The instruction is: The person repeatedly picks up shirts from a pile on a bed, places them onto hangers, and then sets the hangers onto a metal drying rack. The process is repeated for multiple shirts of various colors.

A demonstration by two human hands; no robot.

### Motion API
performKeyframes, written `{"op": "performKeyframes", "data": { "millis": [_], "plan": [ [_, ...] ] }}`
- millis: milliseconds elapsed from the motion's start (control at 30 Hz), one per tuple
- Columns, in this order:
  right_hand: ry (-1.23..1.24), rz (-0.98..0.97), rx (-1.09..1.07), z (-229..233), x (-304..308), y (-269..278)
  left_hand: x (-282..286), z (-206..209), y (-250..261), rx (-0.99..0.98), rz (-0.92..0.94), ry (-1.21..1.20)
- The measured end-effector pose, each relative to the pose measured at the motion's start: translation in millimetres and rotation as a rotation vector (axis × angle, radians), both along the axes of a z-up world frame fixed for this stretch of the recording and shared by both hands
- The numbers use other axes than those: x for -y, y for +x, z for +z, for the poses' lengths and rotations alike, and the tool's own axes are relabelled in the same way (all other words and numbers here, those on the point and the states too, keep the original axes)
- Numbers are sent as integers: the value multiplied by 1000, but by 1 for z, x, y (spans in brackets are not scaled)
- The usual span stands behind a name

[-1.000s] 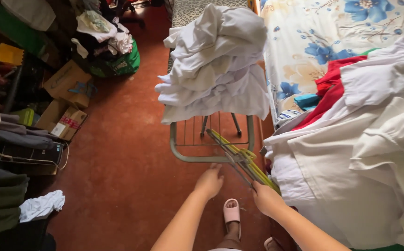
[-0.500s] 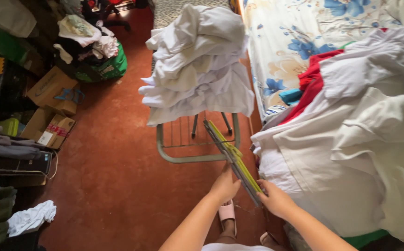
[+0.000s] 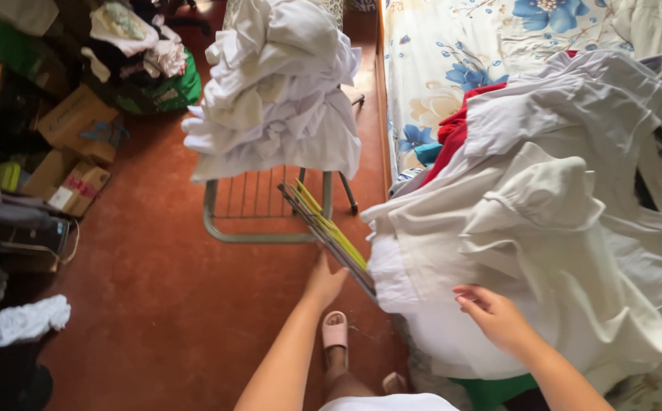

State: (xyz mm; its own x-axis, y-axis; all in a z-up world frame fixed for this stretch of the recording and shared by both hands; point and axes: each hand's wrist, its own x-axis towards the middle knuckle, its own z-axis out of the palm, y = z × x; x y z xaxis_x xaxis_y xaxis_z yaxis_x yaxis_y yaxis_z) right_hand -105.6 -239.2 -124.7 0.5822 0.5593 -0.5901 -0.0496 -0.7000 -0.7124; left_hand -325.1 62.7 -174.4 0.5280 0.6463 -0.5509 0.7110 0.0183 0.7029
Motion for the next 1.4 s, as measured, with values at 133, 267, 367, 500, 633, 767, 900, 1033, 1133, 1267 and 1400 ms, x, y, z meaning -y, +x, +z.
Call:
{"op": "performKeyframes", "data": {
  "millis": [133, 267, 367, 500, 633, 767, 900, 1033, 1133, 1267, 1400],
  "plan": [
    [94, -24, 42, 25, 37, 42, 37, -19, -3, -84, 180, 76],
    [263, -206, 41, 51, 67, 76, 90, 10, 15, -100, 154, 26],
    [382, -320, 58, 78, 81, 95, 125, 73, 62, -5, -32, 49],
    [381, -428, 119, 89, 107, 134, 150, 94, 147, 264, -216, 195],
    [414, -521, 242, 69, 134, 180, 172, 151, 232, 499, -402, 318],
    [273, -579, 277, 53, 157, 218, 190, 178, 322, 624, -598, 454],
    [156, -595, 345, 20, 178, 242, 186, 184, 420, 708, -775, 552],
    [172, -611, 283, 1, 191, 230, 186, 174, 506, 370, -1010, 844],
    [125, -613, 214, 18, 190, 217, 186, 173, 542, 103, -1169, 895],
    [42, -645, 140, 34, 194, 204, 182, 128, 573, 5, -1271, 1054],
    [38, -679, 154, 31, 197, 205, 177, 111, 574, 149, -1241, 1232]
  ]
}}
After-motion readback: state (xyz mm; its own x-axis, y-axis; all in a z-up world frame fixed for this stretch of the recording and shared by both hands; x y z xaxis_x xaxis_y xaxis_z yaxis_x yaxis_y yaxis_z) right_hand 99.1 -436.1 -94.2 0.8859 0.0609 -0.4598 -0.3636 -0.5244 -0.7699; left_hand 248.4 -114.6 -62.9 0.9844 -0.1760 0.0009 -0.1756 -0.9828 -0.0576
